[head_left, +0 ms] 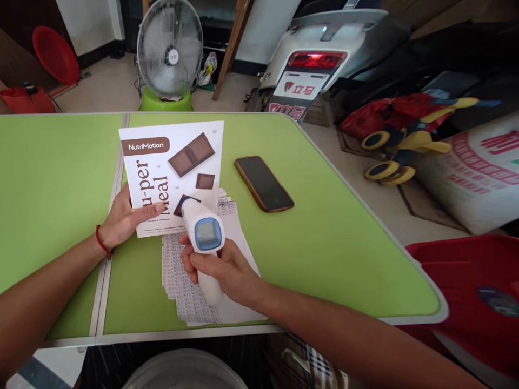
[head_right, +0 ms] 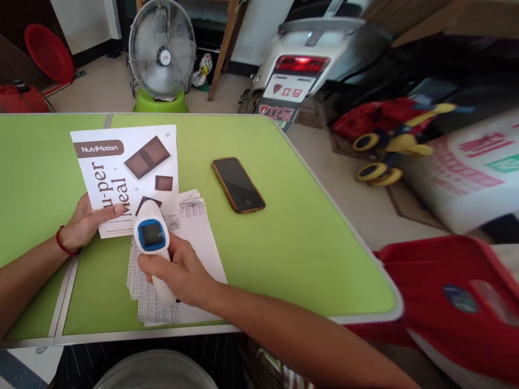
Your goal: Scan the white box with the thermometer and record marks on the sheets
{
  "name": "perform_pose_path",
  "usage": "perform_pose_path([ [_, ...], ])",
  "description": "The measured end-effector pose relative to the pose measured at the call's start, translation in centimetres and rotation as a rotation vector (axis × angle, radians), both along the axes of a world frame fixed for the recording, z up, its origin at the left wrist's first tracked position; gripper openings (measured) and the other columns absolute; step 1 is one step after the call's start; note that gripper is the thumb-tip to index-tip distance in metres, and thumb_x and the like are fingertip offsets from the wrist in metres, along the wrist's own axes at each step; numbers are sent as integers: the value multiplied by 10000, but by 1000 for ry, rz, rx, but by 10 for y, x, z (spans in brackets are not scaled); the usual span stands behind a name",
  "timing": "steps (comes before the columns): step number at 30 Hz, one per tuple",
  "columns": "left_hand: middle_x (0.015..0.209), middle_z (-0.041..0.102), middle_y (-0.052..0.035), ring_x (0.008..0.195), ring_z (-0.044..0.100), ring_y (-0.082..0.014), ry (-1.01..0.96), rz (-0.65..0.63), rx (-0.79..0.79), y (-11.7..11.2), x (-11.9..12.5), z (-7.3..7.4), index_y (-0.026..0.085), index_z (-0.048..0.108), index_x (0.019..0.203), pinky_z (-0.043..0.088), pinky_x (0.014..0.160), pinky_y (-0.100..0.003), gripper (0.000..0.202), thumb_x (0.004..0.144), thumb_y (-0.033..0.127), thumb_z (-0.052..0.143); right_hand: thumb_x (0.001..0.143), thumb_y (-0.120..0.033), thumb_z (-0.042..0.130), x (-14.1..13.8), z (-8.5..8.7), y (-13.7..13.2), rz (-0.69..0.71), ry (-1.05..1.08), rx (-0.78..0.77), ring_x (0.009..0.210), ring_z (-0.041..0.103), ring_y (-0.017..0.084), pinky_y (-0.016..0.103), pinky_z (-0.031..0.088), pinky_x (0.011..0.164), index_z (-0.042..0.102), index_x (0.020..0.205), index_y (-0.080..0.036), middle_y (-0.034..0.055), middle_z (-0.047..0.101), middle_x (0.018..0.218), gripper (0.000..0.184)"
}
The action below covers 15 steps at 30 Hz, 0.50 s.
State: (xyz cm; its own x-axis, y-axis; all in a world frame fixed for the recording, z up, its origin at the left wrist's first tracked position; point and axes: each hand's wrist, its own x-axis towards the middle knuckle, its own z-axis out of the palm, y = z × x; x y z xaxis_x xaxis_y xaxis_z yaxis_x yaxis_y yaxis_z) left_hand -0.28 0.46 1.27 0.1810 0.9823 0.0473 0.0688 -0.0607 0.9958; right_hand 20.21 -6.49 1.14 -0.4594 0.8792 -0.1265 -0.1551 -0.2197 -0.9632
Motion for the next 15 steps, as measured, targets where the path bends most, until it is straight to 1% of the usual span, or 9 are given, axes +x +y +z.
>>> perform_pose_path([
  [7,1151,674,-130,1012,652,-310,-24,-37,-3,0,2,2,130,589,1103,532,863,-423,565,680,415,832,751,-336,611,-3,0,0,-16,25,-9,535,492,110,274,412,539,520,701,-204,-29,544,582,168],
  [13,1056,703,-110,958,665,-306,-18,-55,26,-1,4,4,147,631,1050,555,826,-423,505,680,430,828,771,-348,604,-5,0,1,-1,32,37,561,496,117,280,423,551,520,635,-204,-13,545,600,215],
  [15,1046,707,-106,938,669,-297,-20,-66,39,0,4,5,148,643,1027,561,813,-409,481,684,431,826,777,-351,599,-5,0,2,10,49,37,562,496,120,287,421,555,534,651,-202,-10,548,607,205],
])
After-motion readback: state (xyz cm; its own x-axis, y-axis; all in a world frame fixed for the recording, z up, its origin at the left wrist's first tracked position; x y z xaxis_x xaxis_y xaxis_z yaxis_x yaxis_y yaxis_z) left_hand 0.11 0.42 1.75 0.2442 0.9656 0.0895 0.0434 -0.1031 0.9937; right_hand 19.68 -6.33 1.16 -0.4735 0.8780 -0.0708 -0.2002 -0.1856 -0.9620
